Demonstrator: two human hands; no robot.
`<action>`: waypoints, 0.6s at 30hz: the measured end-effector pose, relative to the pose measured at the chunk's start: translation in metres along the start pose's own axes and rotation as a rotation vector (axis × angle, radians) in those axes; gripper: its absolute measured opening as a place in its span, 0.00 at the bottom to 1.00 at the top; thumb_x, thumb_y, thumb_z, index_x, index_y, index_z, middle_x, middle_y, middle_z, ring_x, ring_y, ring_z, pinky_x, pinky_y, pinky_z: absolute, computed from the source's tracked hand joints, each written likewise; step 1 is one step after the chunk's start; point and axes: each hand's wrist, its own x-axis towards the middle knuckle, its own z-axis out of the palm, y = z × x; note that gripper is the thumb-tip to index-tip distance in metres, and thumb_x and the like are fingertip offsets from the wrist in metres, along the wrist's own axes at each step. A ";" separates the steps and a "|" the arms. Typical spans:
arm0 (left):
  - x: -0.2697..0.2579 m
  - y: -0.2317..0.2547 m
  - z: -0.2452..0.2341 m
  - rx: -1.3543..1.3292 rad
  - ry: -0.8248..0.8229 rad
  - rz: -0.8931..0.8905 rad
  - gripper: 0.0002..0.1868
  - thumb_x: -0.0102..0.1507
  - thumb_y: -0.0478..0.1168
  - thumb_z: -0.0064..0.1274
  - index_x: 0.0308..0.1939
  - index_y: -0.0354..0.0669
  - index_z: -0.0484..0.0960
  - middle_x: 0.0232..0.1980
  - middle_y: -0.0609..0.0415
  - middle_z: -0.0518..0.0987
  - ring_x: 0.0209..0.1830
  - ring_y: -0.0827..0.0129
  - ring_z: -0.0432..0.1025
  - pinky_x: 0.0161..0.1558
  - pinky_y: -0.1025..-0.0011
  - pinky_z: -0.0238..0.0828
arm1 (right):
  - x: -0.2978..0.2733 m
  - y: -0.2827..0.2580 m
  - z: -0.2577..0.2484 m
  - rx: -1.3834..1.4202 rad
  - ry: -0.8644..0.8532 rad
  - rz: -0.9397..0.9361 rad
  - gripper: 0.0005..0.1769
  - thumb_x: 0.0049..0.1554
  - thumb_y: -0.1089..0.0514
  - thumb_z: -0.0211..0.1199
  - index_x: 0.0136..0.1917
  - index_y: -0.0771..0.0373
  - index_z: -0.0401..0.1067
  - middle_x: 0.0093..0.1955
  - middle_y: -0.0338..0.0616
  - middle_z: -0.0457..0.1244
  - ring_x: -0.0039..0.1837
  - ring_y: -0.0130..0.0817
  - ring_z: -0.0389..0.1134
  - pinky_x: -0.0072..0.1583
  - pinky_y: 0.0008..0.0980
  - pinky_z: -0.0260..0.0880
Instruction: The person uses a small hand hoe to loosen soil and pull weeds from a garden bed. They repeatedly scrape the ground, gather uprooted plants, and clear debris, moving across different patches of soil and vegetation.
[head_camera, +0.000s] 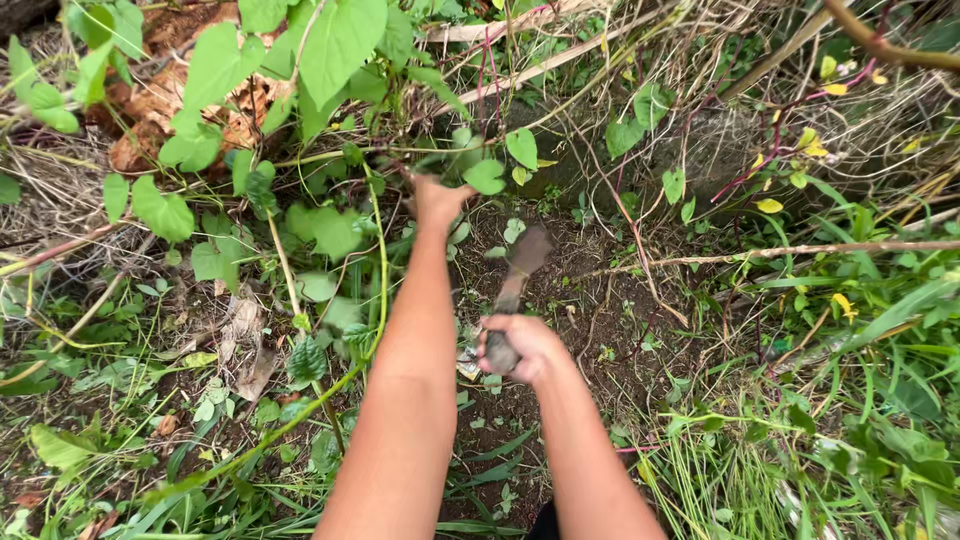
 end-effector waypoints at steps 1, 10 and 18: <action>0.009 -0.005 0.019 -0.086 -0.019 0.052 0.63 0.44 0.61 0.75 0.72 0.28 0.65 0.65 0.42 0.82 0.63 0.56 0.77 0.77 0.54 0.54 | 0.002 -0.004 -0.004 0.012 0.041 0.007 0.08 0.61 0.62 0.59 0.52 0.65 0.65 0.38 0.44 0.63 0.36 0.35 0.66 0.39 0.39 0.75; -0.073 0.037 0.046 -0.344 0.046 0.082 0.33 0.66 0.65 0.52 0.68 0.50 0.74 0.51 0.49 0.84 0.47 0.64 0.76 0.47 0.65 0.62 | -0.002 -0.045 -0.056 0.033 0.183 -0.162 0.07 0.60 0.60 0.58 0.49 0.65 0.67 0.36 0.44 0.63 0.36 0.35 0.67 0.39 0.41 0.76; -0.060 0.039 0.014 -0.348 -0.183 0.268 0.35 0.55 0.70 0.58 0.45 0.42 0.86 0.41 0.54 0.85 0.41 0.61 0.78 0.51 0.56 0.74 | -0.019 -0.048 -0.025 0.012 0.168 -0.224 0.07 0.61 0.60 0.60 0.48 0.66 0.68 0.35 0.43 0.64 0.36 0.36 0.67 0.38 0.41 0.74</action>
